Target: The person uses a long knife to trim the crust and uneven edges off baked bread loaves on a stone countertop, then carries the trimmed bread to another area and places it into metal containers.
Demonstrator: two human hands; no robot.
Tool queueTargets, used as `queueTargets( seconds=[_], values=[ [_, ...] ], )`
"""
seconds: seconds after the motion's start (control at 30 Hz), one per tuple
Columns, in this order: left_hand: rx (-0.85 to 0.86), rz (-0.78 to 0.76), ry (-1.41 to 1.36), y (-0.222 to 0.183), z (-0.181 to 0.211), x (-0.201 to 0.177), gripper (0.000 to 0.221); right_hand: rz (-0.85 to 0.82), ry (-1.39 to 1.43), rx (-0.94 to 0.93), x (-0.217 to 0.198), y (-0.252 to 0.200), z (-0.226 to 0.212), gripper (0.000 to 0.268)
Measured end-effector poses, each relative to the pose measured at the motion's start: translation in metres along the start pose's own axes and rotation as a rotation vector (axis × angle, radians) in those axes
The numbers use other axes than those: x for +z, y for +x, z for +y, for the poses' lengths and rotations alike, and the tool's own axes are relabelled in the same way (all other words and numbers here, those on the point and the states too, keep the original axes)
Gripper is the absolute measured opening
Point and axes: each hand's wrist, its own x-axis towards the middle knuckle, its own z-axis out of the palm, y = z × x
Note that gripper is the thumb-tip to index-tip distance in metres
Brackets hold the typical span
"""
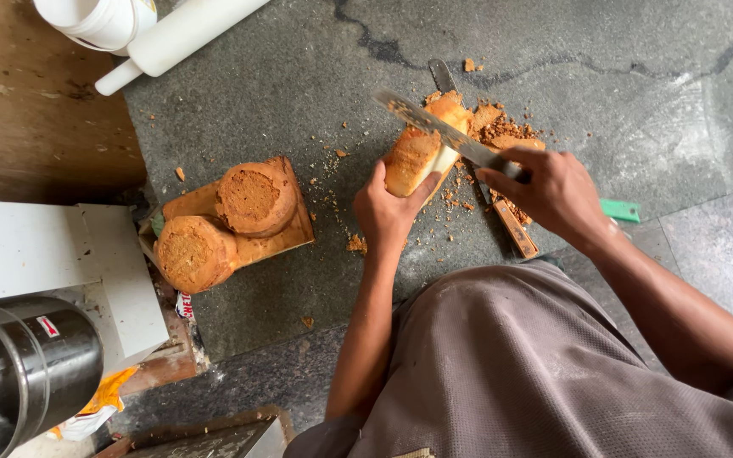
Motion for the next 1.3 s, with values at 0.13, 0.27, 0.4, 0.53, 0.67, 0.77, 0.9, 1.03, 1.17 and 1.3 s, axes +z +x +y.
queueTargets(
  seconds=[0.13, 0.27, 0.4, 0.53, 0.67, 0.77, 0.9, 1.03, 1.17, 1.3],
  values=[
    [-0.021, 0.017, 0.026, 0.006, 0.006, -0.002, 0.066, 0.111, 0.013, -0.103, -0.011, -0.003, -0.006, 0.043],
    [-0.034, 0.025, -0.008, 0.011, 0.007, -0.005, 0.066, 0.082, 0.057, -0.102, -0.021, -0.021, 0.003, 0.042],
    [-0.046, -0.014, 0.047, 0.010, 0.009, -0.001, 0.066, 0.090, -0.008, -0.063, -0.021, -0.017, 0.001, 0.039],
    [-0.040, -0.030, 0.089, 0.009, 0.013, 0.003, 0.066, 0.083, 0.037, -0.161, -0.017, -0.003, -0.009, 0.034],
    [-0.015, 0.042, 0.086, 0.014, 0.013, 0.006, 0.068, 0.121, -0.080, -0.227, -0.029, -0.006, -0.005, 0.036],
    [-0.022, 0.079, 0.081, 0.012, 0.009, 0.006, 0.068, 0.093, -0.070, -0.209, -0.036, -0.023, 0.004, 0.037],
    [-0.145, -0.012, 0.081, 0.012, 0.015, 0.010, 0.068, 0.084, -0.127, -0.161, -0.037, -0.024, 0.003, 0.039],
    [-0.163, -0.055, 0.121, 0.010, 0.029, 0.015, 0.069, 0.127, -0.110, -0.236, -0.029, -0.008, -0.006, 0.037],
    [-0.092, 0.053, 0.127, 0.012, 0.031, 0.013, 0.068, 0.170, -0.122, -0.288, -0.029, -0.007, -0.005, 0.038],
    [-0.148, 0.043, 0.083, 0.013, 0.024, 0.011, 0.061, 0.110, -0.182, -0.268, -0.036, -0.022, 0.006, 0.036]
  ],
)
